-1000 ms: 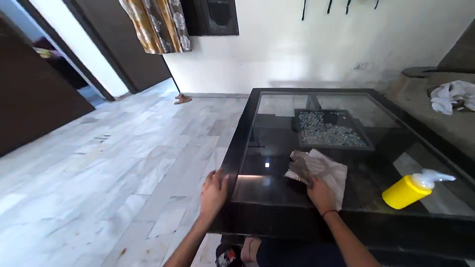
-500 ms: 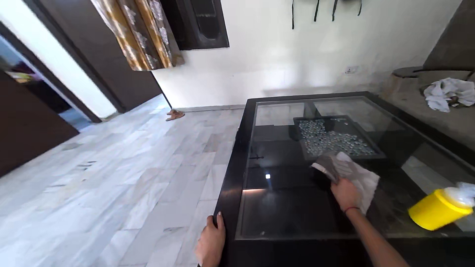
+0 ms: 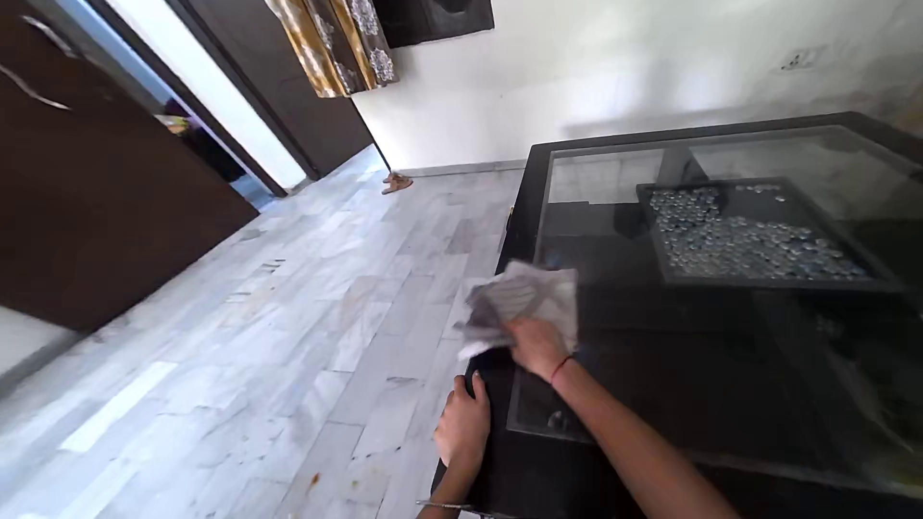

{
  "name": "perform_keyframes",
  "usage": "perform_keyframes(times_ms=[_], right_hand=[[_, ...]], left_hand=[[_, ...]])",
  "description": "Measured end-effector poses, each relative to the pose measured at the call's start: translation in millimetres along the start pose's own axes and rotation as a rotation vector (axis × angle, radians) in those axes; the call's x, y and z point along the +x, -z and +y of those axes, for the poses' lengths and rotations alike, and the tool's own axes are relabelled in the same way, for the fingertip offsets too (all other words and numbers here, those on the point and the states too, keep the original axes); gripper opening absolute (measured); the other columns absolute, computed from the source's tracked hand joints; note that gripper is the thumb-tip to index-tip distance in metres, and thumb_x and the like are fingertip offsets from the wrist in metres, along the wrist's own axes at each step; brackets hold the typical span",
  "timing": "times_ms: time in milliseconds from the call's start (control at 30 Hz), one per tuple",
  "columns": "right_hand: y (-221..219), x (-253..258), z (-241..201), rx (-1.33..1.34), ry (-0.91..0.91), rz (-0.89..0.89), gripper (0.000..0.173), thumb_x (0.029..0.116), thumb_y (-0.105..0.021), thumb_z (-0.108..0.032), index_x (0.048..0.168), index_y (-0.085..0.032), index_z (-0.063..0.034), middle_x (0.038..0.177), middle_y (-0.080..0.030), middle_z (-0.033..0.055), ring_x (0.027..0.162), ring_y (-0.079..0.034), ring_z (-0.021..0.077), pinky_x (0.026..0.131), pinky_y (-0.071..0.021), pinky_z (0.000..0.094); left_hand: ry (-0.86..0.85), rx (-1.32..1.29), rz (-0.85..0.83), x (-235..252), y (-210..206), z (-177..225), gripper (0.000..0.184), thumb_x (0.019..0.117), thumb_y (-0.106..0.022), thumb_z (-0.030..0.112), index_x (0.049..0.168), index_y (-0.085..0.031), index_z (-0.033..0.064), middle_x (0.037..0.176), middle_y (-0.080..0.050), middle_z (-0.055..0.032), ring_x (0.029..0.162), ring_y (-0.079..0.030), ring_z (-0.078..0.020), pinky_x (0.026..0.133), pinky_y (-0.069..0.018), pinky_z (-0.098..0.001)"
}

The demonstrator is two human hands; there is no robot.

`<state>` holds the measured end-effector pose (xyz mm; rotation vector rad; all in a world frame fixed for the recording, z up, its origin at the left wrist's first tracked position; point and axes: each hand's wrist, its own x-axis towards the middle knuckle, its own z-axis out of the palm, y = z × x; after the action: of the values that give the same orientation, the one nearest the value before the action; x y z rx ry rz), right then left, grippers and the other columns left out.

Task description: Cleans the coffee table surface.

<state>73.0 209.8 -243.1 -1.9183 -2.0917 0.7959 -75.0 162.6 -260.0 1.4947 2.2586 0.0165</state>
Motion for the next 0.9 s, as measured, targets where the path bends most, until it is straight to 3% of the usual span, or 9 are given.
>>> perform_keyframes(times_ms=[100,167,267,367,467,567,733,800,900], right_hand=[[-6.4,-6.3,-1.4,-0.065,0.216,-0.093,0.051,0.1012,-0.055,-0.007,0.151,-0.054,-0.0163,0.141,-0.062,0.018,0.125,-0.062,0.0393,0.1,-0.0487,0.0596],[3.9,-10.9,18.6,-0.095,0.17,-0.085,0.052,0.1021,-0.055,-0.009,0.153,-0.053,-0.0189,0.14,-0.063,0.0183,0.125,-0.062,0.0393,0.1,-0.0489,0.0588],[19.7,-24.6,73.1,-0.137,0.048,0.074,0.055,0.0974,-0.063,-0.01,0.151,-0.056,-0.0202,0.133,-0.066,0.0217,0.119,-0.065,0.0417,0.096,-0.0508,0.0595],[34.8,-62.5,138.8,-0.177,-0.127,0.306,0.053,0.0963,-0.064,-0.008,0.148,-0.06,-0.0189,0.126,-0.069,0.0237,0.109,-0.069,0.0446,0.088,-0.0534,0.0622],[54.1,-116.2,188.1,-0.215,-0.435,0.392,0.051,0.1003,-0.062,-0.01,0.15,-0.058,-0.0202,0.127,-0.069,0.0245,0.111,-0.068,0.0466,0.089,-0.0524,0.0639],[62.2,-164.8,216.9,-0.195,-0.693,0.506,0.044,0.1016,-0.061,-0.011,0.146,-0.06,-0.012,0.125,-0.067,0.0303,0.108,-0.067,0.053,0.087,-0.0511,0.0682],[53.6,-176.9,176.1,0.051,-0.959,0.579,0.037,0.1052,-0.055,-0.018,0.135,-0.061,0.0032,0.122,-0.067,0.0335,0.113,-0.066,0.0507,0.092,-0.051,0.0655],[44.0,-161.9,133.1,0.174,-0.925,0.552,0.036,0.1042,-0.057,-0.019,0.13,-0.063,0.0054,0.122,-0.067,0.0315,0.114,-0.067,0.0462,0.094,-0.052,0.0621],[20.2,-131.9,56.1,0.226,-0.734,0.34,0.036,0.102,-0.06,-0.021,0.132,-0.065,-0.0021,0.126,-0.068,0.0241,0.117,-0.067,0.0394,0.098,-0.0525,0.0569]], left_hand=[[0.029,0.004,-0.011,-1.7,1.5,1.6,0.057,0.1119,-0.031,0.047,0.14,-0.061,0.0067,0.135,-0.067,-0.0195,0.127,-0.064,-0.038,0.101,-0.0486,-0.0611],[0.014,0.01,-0.007,-1.3,0.6,1.6,0.056,0.1123,-0.028,0.047,0.148,-0.054,0.0122,0.135,-0.067,-0.0186,0.126,-0.064,-0.0383,0.1,-0.0493,-0.0613],[-0.009,0.002,0.008,1.1,-0.9,-0.1,0.057,0.1115,-0.026,0.053,0.146,-0.054,0.0165,0.131,-0.069,-0.0178,0.123,-0.066,-0.0383,0.098,-0.0509,-0.0616],[0.007,0.002,-0.021,1.7,1.9,1.3,0.058,0.1115,-0.025,0.053,0.147,-0.053,0.0171,0.133,-0.068,-0.0165,0.125,-0.065,-0.0365,0.1,-0.0494,-0.0602],[0.014,0.004,-0.024,2.2,0.3,1.5,0.057,0.1113,-0.026,0.053,0.147,-0.054,0.0179,0.133,-0.069,-0.0152,0.127,-0.064,-0.0353,0.101,-0.0493,-0.0593],[0.002,-0.004,-0.021,2.2,-0.8,0.6,0.058,0.1112,-0.026,0.053,0.146,-0.054,0.0166,0.133,-0.068,-0.0154,0.126,-0.064,-0.0345,0.101,-0.0492,-0.059],[-0.059,-0.025,-0.038,3.6,0.3,-4.3,0.062,0.1091,-0.032,0.058,0.15,-0.05,0.0142,0.139,-0.064,-0.0172,0.129,-0.063,-0.0356,0.103,-0.0484,-0.0587],[-0.101,-0.033,-0.059,2.5,1.5,-7.4,0.064,0.1091,-0.034,0.057,0.155,-0.043,0.0139,0.146,-0.059,-0.0193,0.131,-0.06,-0.038,0.105,-0.0473,-0.06],[-0.102,-0.032,-0.075,-5.3,2.3,-15.8,0.066,0.109,-0.033,0.058,0.163,-0.031,0.0199,0.151,-0.053,-0.0209,0.134,-0.058,-0.04,0.107,-0.0463,-0.0602]])
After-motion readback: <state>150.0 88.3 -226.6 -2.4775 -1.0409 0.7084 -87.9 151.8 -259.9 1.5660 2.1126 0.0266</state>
